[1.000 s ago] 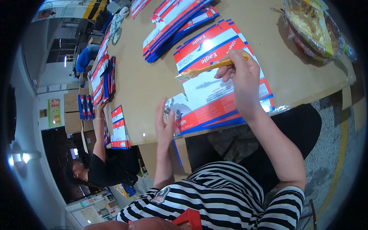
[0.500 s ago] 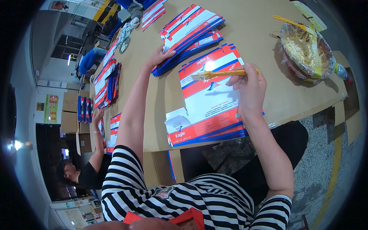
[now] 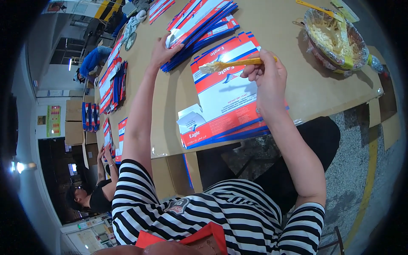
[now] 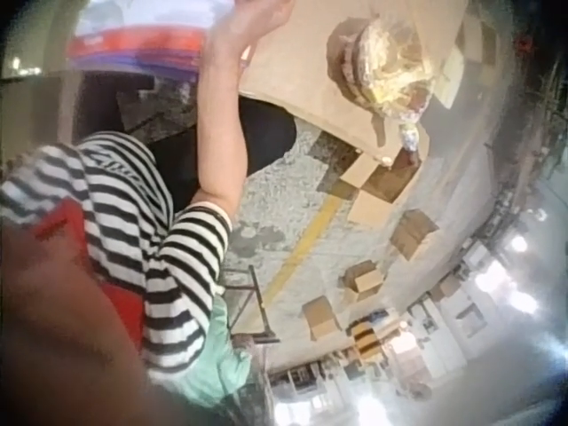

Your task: Applying glue to the edges of paper envelopes or folders using a handheld brush.

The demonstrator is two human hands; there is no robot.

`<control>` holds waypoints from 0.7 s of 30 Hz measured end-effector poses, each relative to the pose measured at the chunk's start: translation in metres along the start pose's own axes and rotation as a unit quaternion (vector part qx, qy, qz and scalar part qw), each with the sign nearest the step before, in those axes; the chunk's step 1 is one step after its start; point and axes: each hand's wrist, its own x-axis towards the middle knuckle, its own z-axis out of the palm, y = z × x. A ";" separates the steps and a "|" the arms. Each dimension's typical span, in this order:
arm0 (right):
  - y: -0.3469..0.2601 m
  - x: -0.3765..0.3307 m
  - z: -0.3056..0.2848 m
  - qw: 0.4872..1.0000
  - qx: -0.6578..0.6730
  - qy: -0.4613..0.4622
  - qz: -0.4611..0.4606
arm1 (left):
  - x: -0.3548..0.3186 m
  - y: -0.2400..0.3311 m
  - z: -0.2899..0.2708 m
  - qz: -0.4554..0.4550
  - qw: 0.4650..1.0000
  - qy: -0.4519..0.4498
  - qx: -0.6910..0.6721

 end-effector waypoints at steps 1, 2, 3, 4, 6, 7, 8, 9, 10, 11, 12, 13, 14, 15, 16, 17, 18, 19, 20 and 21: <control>0.000 0.001 -0.003 1.000 0.017 0.003 -0.002 | -0.007 0.008 -0.007 0.019 0.999 0.028 -0.037; -0.001 0.002 -0.005 0.999 0.035 0.007 -0.004 | -0.014 0.014 -0.016 0.017 0.999 0.027 -0.039; -0.002 0.001 -0.003 0.999 0.035 0.002 0.001 | -0.025 0.014 -0.033 0.058 0.996 0.061 0.001; -0.006 0.001 -0.003 0.997 0.074 -0.010 0.003 | -0.037 0.015 -0.047 0.101 0.990 0.092 0.039; -0.017 0.001 -0.004 0.991 0.127 -0.033 0.009 | -0.076 0.029 -0.075 0.146 0.985 0.091 0.029; -0.023 -0.001 -0.002 0.991 0.127 -0.033 0.012 | -0.104 0.041 -0.090 0.151 0.984 0.085 0.041; -0.032 -0.003 -0.002 0.989 0.139 -0.059 -0.007 | -0.132 0.053 -0.099 0.163 0.982 0.078 0.048; -0.036 -0.005 -0.002 0.984 0.152 -0.086 -0.025 | -0.161 0.059 -0.102 0.158 0.986 0.057 0.023; -0.036 -0.003 -0.010 0.975 0.158 -0.143 -0.058 | -0.187 0.066 -0.100 0.154 0.987 0.037 -0.004; -0.036 -0.007 -0.009 0.976 0.158 -0.143 -0.054 | -0.213 0.066 -0.095 0.143 0.989 0.005 -0.046; -0.036 -0.011 -0.007 0.984 0.101 -0.139 -0.054 | -0.237 0.067 -0.089 0.130 0.987 -0.026 -0.086; -0.035 -0.014 -0.007 0.989 0.039 -0.132 -0.055 | -0.254 0.076 -0.082 0.084 0.989 -0.076 -0.092; -0.029 -0.016 -0.006 0.989 0.027 -0.136 -0.043 | -0.269 0.077 -0.071 0.066 0.985 -0.113 -0.112; -0.017 -0.018 -0.006 0.990 0.012 -0.137 -0.023 | -0.280 0.077 -0.059 0.069 0.987 -0.130 -0.070; -0.009 -0.022 -0.003 0.991 0.015 -0.130 -0.008 | -0.286 0.073 -0.045 0.069 0.986 -0.141 -0.057; -0.002 -0.027 -0.001 0.992 0.018 -0.123 0.006 | -0.291 0.070 -0.036 0.070 0.985 -0.152 -0.044; 0.007 -0.031 -0.004 0.992 0.017 -0.122 0.007 | -0.292 0.069 -0.030 0.069 0.985 -0.153 -0.045; 0.016 -0.033 -0.007 0.993 0.005 -0.111 0.036 | -0.293 0.068 -0.025 0.062 0.987 -0.140 -0.049; 0.024 -0.036 -0.009 0.993 -0.008 -0.100 0.064 | -0.293 0.068 -0.022 0.055 0.989 -0.126 -0.052; 0.031 -0.040 -0.010 0.993 -0.008 -0.100 0.066 | -0.294 0.068 -0.020 0.054 0.989 -0.127 -0.052</control>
